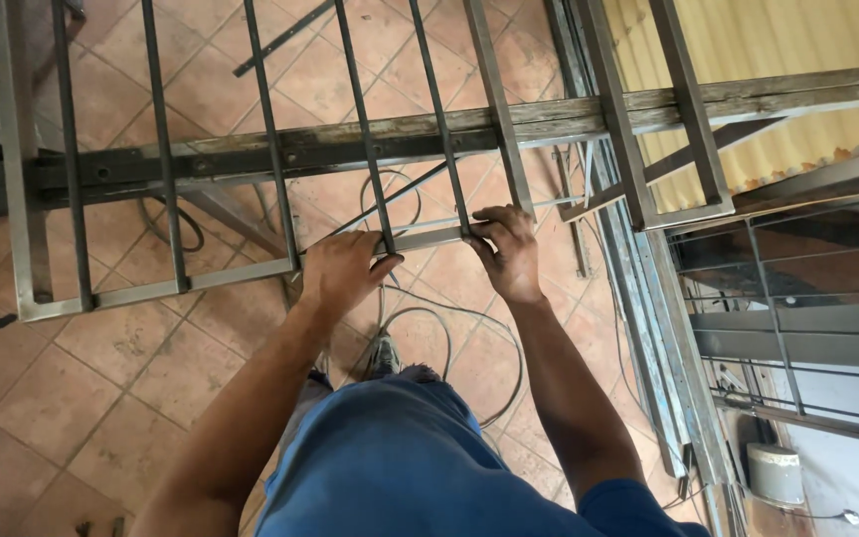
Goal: Aligning metal bars and welding them to a frame
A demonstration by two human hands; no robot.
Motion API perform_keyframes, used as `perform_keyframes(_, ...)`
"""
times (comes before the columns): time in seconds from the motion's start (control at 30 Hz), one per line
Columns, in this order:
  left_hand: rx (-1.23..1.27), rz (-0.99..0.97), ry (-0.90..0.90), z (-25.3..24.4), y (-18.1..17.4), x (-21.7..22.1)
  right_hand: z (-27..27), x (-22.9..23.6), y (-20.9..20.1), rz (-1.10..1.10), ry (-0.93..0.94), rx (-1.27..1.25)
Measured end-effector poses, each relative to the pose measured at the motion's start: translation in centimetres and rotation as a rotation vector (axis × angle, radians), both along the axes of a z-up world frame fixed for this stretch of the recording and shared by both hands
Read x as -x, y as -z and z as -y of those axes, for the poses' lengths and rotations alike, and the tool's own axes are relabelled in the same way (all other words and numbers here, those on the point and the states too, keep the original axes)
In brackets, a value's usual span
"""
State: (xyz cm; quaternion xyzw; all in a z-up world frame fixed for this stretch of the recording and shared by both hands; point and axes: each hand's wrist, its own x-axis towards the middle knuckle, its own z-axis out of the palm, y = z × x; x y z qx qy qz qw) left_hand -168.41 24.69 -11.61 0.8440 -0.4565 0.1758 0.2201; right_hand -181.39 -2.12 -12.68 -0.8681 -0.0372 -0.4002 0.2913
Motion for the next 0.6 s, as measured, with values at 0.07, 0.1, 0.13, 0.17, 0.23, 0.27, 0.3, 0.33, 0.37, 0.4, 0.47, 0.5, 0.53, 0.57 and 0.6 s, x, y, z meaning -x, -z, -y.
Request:
perform_keyframes(0.07,-0.005,-0.004,0.010,0.0,0.2,-0.1,-0.3,0.2,-0.3,0.012,0.008,-0.006)
perform_keyframes(0.1,-0.008,-0.007,0.020,-0.1,0.3,-0.1,-0.6,0.2,-0.4,0.025,0.017,-0.010)
perform_keyframes(0.13,-0.010,-0.006,0.013,0.0,0.1,-0.2,-0.7,0.4,-0.6,0.025,0.010,-0.012)
perform_keyframes(0.17,-0.011,-0.008,0.009,0.0,-0.1,0.0,-0.9,0.9,-0.8,0.020,0.030,-0.012)
perform_keyframes(0.23,-0.010,-0.008,-0.008,0.0,0.0,0.0,-1.4,2.0,-1.0,0.017,0.037,-0.011)
perform_keyframes(0.27,-0.010,-0.024,-0.002,0.0,0.1,0.0,-1.7,2.7,-1.0,0.006,0.074,-0.038)
perform_keyframes(0.3,-0.011,-0.041,0.003,-0.1,0.3,0.0,-2.0,3.5,-1.0,-0.006,0.110,-0.066)
perform_keyframes(0.33,-0.010,-0.041,-0.010,0.0,0.5,0.0,-2.6,3.9,-1.0,-0.006,0.097,-0.065)
perform_keyframes(0.37,-0.029,-0.047,0.007,0.0,0.7,-0.1,-3.3,4.3,-0.9,-0.006,0.101,-0.072)
perform_keyframes(0.4,-0.048,-0.053,0.023,0.0,0.8,-0.2,-4.0,4.7,-0.9,-0.005,0.104,-0.079)
perform_keyframes(0.47,-0.047,-0.047,0.003,0.1,1.2,-0.1,-5.6,4.6,0.1,-0.027,0.088,-0.105)
perform_keyframes(0.5,-0.047,-0.041,0.002,0.2,1.4,-0.1,-6.5,4.7,0.5,-0.050,0.090,-0.132)
perform_keyframes(0.53,-0.050,-0.042,-0.005,0.0,1.3,0.2,-7.5,4.7,0.8,-0.051,0.083,-0.134)
perform_keyframes(0.57,-0.022,-0.054,0.009,-0.1,1.2,0.2,-8.2,4.4,1.0,-0.065,0.073,-0.139)
perform_keyframes(0.6,0.007,-0.065,0.023,-0.1,1.1,0.2,-9.0,4.1,1.2,-0.078,0.063,-0.143)
